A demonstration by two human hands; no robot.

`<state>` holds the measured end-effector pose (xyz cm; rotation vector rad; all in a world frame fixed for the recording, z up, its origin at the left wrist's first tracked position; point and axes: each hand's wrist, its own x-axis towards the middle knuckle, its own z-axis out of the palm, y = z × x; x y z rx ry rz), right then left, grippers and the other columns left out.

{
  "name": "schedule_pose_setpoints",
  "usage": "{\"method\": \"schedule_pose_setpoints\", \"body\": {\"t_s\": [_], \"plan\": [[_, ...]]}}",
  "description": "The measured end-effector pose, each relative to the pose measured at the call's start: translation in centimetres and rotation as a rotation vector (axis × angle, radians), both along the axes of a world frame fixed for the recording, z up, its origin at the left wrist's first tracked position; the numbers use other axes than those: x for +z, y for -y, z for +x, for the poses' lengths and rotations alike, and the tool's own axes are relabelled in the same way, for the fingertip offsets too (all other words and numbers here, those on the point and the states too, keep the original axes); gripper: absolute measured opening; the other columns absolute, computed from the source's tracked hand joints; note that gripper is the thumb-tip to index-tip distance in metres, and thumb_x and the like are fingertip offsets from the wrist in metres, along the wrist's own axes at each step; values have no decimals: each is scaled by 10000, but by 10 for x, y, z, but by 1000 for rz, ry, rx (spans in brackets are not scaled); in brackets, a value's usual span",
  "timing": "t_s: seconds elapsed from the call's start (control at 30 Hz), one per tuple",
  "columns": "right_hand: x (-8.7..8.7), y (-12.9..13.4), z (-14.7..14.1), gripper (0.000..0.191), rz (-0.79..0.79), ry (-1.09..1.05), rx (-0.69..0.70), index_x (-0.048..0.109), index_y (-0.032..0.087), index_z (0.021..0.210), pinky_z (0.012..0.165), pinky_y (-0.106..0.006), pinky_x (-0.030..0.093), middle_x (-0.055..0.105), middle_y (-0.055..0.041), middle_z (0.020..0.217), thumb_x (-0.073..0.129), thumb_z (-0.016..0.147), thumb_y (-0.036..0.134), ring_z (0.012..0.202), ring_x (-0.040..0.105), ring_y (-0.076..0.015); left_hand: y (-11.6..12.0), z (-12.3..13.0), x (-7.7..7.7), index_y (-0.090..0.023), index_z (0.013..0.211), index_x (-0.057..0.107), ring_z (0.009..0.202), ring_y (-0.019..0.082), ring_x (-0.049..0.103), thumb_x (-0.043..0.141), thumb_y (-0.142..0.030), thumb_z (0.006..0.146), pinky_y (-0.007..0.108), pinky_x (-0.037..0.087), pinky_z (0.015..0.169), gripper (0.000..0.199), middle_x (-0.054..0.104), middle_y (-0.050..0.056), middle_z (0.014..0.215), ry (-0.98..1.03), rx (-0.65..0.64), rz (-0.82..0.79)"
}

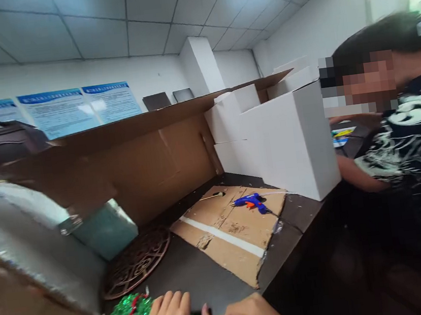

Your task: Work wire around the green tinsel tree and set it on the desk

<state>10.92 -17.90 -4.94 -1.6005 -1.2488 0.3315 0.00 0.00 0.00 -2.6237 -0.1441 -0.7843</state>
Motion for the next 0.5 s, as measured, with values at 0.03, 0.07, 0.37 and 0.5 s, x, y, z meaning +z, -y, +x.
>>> {"method": "schedule_pose_setpoints", "body": {"t_s": [0.03,0.07,0.37,0.5], "plan": [[11,2,-3,287,23,60,-74,706,133,797,579,-204,346,624,-29,686,566,914,355,618,514,-103,6,-2,3,-177,733,627,774,293,498,489,-261,947,440,345,784,268,551,83,760,-16,21,-54],[20,3,-6,277,26,136,-117,703,141,801,613,-219,372,644,-38,716,554,933,333,651,541,-118,12,-4,7,-175,754,630,790,301,493,516,-312,958,449,348,792,272,552,89,782,-31,47,-101],[34,-24,6,249,-92,279,-40,632,197,843,652,-264,416,648,-27,766,540,993,373,699,581,-146,34,-6,11,-152,819,623,845,312,465,692,-271,786,515,398,882,141,545,109,844,-72,121,-283],[33,-23,10,295,-92,239,5,710,228,879,756,-265,491,684,-55,853,539,997,438,811,643,-159,34,-5,6,-141,840,629,857,323,468,682,-301,824,544,409,895,169,548,130,859,-100,133,-298]]}}
